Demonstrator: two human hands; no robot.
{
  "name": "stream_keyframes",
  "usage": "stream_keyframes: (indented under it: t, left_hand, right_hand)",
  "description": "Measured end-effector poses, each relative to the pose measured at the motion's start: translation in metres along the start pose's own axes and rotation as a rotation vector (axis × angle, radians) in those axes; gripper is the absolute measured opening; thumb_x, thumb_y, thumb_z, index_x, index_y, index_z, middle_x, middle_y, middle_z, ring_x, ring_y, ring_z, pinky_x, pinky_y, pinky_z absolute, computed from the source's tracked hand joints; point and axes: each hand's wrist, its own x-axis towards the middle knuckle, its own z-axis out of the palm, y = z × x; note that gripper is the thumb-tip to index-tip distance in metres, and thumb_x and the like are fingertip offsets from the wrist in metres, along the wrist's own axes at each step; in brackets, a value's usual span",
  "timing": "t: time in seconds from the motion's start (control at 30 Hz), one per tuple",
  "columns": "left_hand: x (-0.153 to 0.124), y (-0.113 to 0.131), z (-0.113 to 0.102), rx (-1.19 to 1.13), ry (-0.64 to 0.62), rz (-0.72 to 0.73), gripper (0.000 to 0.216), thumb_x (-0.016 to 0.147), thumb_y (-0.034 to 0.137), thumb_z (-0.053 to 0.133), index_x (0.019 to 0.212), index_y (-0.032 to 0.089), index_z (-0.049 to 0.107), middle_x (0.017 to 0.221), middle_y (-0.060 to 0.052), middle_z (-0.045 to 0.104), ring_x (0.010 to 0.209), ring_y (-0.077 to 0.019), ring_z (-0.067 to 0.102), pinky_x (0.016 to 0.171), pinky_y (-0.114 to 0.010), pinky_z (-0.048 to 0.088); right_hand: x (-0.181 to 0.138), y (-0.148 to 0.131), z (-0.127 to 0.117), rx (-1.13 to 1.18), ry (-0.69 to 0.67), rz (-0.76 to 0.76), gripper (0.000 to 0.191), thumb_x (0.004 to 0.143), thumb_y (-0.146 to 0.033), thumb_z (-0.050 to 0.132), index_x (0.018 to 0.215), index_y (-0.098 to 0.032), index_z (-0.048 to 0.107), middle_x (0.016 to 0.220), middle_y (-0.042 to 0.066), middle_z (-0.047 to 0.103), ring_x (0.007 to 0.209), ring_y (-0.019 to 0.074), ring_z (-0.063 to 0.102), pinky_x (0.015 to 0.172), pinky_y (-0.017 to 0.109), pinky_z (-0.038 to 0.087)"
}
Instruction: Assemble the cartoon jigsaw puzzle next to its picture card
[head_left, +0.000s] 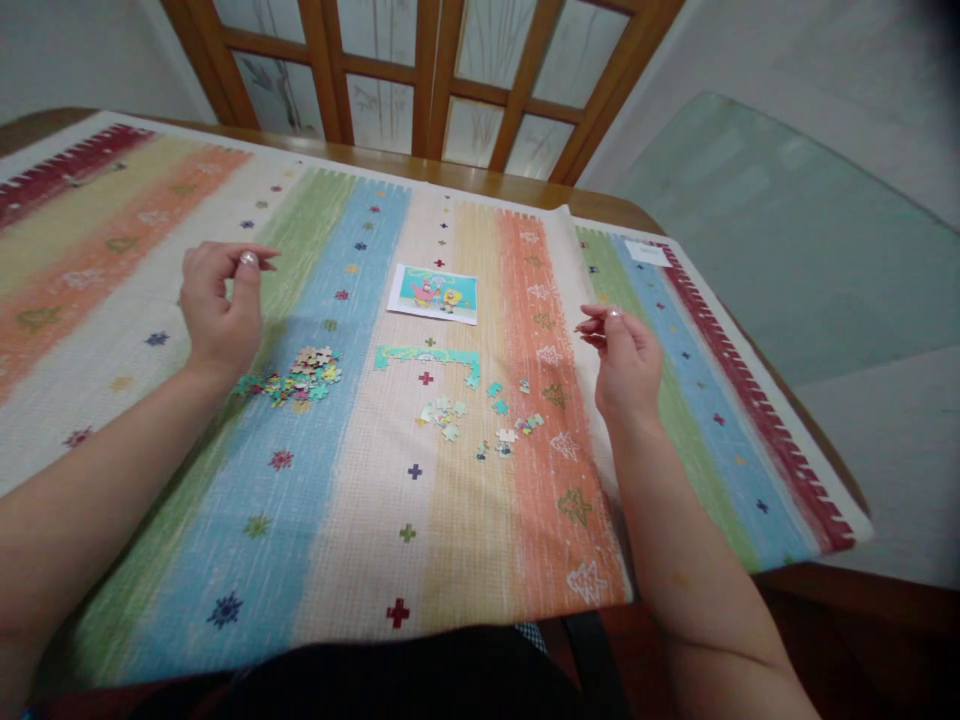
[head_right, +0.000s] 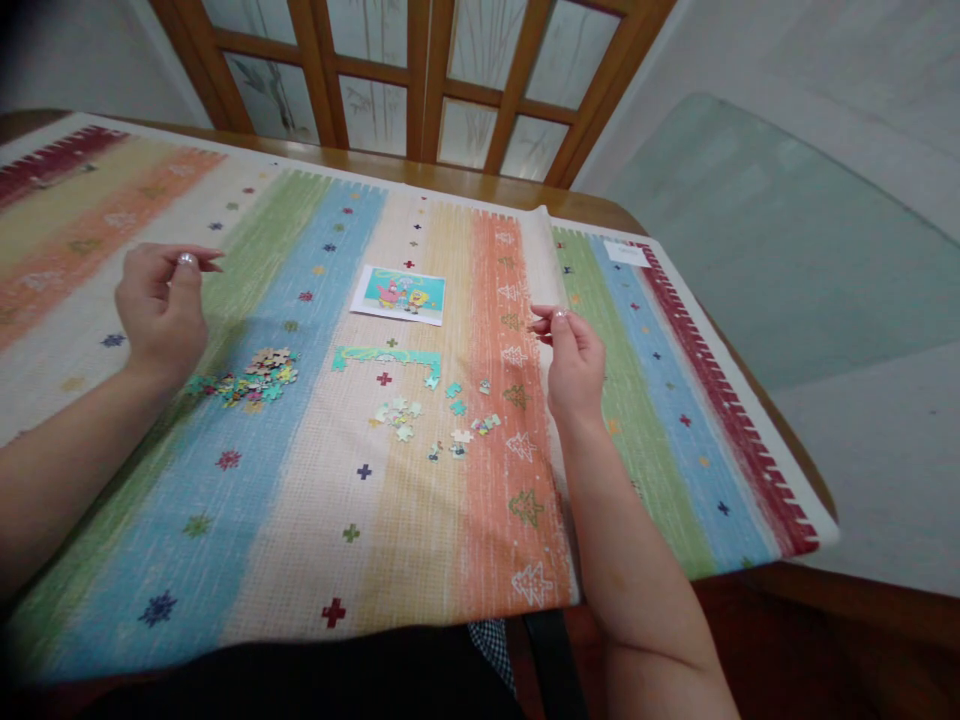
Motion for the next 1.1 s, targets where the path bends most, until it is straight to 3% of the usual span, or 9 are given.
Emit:
stream_keyframes:
  t: [0.23, 0.47, 1.1]
  left_hand:
    - [0.008, -0.026, 0.002, -0.200, 0.113, -0.138, 0.026, 0.104, 0.022, 0.056, 0.106, 0.014, 0.081, 0.090, -0.007, 0.072, 0.080, -0.0149, 0.066, 0.080, -0.031, 0.050]
    - [0.012, -0.020, -0.002, -0.166, 0.083, -0.107, 0.027, 0.105, 0.030, 0.056, 0.107, 0.016, 0.080, 0.092, -0.006, 0.071, 0.082, -0.0149, 0.065, 0.080, -0.030, 0.051]
    - [0.017, -0.022, -0.006, -0.089, 0.053, -0.230, 0.031, 0.109, 0.033, 0.048, 0.110, 0.014, 0.073, 0.090, -0.004, 0.067, 0.081, -0.0124, 0.059, 0.081, -0.032, 0.048]
  right_hand:
    - [0.000, 0.004, 0.001, 0.009, -0.016, 0.010, 0.029, 0.099, -0.051, 0.062, 0.098, -0.029, 0.082, 0.084, 0.001, 0.071, 0.080, 0.0162, 0.068, 0.079, 0.035, 0.052]
    - [0.001, 0.005, 0.002, 0.015, -0.006, 0.038, 0.031, 0.097, -0.054, 0.064, 0.096, -0.028, 0.081, 0.083, 0.001, 0.071, 0.079, 0.0164, 0.067, 0.078, 0.035, 0.053]
    - [0.002, 0.009, 0.003, 0.060, -0.008, 0.090, 0.029, 0.095, -0.051, 0.065, 0.095, -0.026, 0.079, 0.082, 0.001, 0.068, 0.075, 0.0157, 0.065, 0.076, 0.034, 0.052]
